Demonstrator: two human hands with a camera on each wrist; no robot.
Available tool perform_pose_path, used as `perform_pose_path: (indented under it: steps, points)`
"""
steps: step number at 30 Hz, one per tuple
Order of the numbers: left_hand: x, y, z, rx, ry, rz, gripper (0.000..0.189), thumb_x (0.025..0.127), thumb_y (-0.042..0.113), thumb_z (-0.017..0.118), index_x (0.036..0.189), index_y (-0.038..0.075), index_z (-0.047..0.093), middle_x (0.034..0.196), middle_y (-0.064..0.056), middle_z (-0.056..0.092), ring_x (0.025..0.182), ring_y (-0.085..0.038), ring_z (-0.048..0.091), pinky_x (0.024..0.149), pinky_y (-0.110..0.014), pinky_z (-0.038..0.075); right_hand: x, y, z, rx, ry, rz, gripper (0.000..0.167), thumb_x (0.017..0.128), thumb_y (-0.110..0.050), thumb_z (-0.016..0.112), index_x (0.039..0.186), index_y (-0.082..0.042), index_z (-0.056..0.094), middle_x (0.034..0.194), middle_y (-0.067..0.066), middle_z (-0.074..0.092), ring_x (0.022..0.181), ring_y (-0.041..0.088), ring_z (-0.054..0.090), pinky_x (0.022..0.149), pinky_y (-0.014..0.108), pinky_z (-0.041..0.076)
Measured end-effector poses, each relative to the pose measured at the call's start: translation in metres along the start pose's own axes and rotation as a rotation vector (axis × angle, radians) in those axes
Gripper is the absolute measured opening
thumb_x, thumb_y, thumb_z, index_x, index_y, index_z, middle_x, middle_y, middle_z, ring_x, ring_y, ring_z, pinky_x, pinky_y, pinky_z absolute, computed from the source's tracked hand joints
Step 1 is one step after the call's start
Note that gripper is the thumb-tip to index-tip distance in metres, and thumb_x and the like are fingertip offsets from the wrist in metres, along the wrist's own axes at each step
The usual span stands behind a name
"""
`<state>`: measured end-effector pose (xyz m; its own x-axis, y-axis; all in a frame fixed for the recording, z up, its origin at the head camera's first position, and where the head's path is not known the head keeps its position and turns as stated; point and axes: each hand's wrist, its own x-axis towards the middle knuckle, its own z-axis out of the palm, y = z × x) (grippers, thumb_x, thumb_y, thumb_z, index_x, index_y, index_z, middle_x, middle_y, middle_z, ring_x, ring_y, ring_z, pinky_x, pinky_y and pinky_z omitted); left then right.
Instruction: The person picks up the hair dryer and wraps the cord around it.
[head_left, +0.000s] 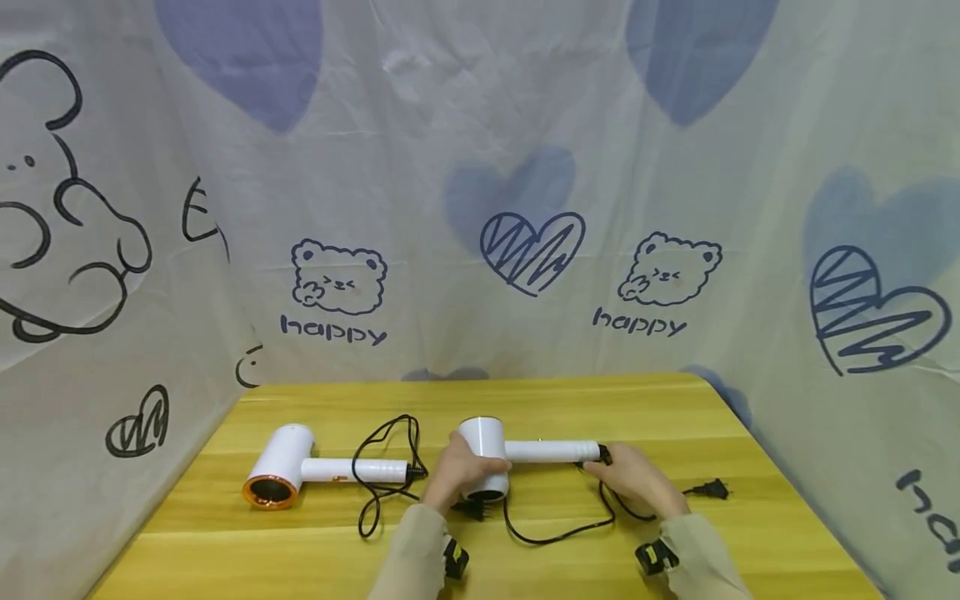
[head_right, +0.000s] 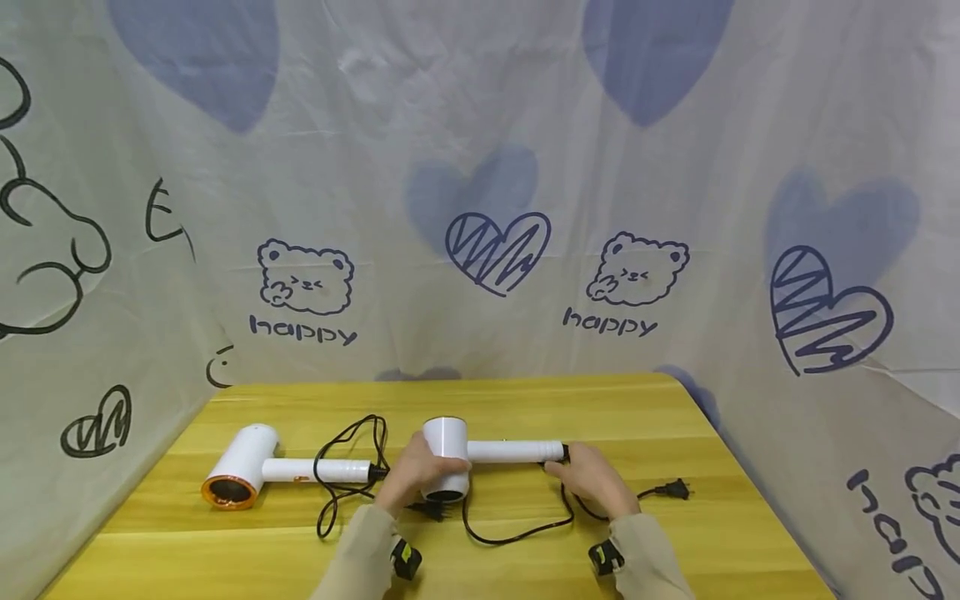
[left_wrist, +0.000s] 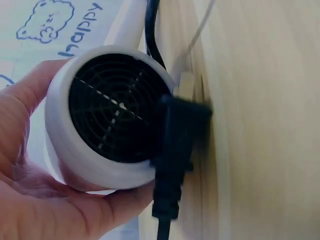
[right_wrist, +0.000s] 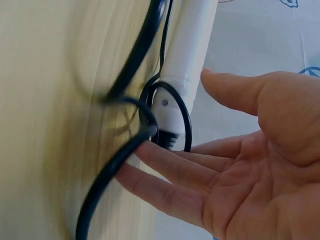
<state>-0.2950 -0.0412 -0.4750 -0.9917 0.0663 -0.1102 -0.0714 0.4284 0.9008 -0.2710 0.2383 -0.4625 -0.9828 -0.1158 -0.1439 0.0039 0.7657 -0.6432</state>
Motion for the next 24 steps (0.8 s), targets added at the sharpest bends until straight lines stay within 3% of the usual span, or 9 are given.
perform_pose_path:
  steps: [3,9,13,16,19,24]
  points:
    - [-0.004,0.002,0.003,-0.01,0.033,0.028,0.091,0.066,0.018,0.087,0.132,-0.01,0.032,0.103,-0.022,0.056,0.086,-0.031,0.058,0.072,-0.043,0.056,0.001,0.0,0.002,0.041,0.01,-0.031,0.023,0.098,-0.028,0.058,0.095,-0.006,0.06,0.058,0.0,0.034,0.049,0.013,0.024,0.046,0.026,0.025]
    - [-0.005,0.002,0.009,-0.06,0.069,0.02,0.091,0.064,0.014,0.085,0.131,-0.007,0.027,0.102,-0.023,0.057,0.085,-0.031,0.059,0.074,-0.042,0.056,0.004,0.0,0.007,0.047,0.032,-0.065,0.026,0.098,-0.03,0.059,0.104,-0.005,0.06,0.067,0.003,0.041,0.055,0.015,0.033,0.051,0.028,0.03]
    - [-0.001,-0.001,0.012,-0.11,0.083,0.01,0.093,0.065,0.018,0.084,0.133,-0.005,0.025,0.104,-0.024,0.056,0.085,-0.03,0.059,0.071,-0.04,0.056,0.004,0.002,0.008,0.053,0.059,-0.078,0.041,0.099,-0.032,0.057,0.121,0.002,0.056,0.091,0.014,0.059,0.073,0.024,0.052,0.061,0.036,0.042]
    - [0.0,-0.005,0.012,-0.161,0.104,0.016,0.095,0.067,0.021,0.083,0.137,-0.004,0.024,0.108,-0.024,0.055,0.087,-0.03,0.059,0.071,-0.038,0.056,0.005,0.003,0.01,0.065,0.103,-0.079,0.06,0.1,-0.034,0.055,0.14,0.009,0.042,0.128,0.031,0.055,0.107,0.042,0.058,0.083,0.049,0.052]
    - [-0.001,-0.008,0.01,-0.232,0.139,0.027,0.099,0.069,0.022,0.082,0.143,-0.003,0.022,0.115,-0.024,0.053,0.092,-0.031,0.06,0.073,-0.038,0.057,0.007,0.002,0.009,0.139,0.179,-0.1,0.068,0.101,-0.033,0.053,0.148,0.01,0.03,0.147,0.033,0.039,0.133,0.048,0.042,0.103,0.058,0.043]
    - [-0.005,-0.006,0.002,-0.387,0.152,0.026,0.102,0.072,0.022,0.08,0.15,0.002,0.017,0.13,-0.026,0.046,0.102,-0.035,0.058,0.077,-0.04,0.058,0.011,-0.005,0.004,0.41,0.297,-0.138,0.058,0.1,-0.026,0.055,0.147,-0.002,0.031,0.148,0.025,0.038,0.132,0.043,0.046,0.103,0.051,0.047]
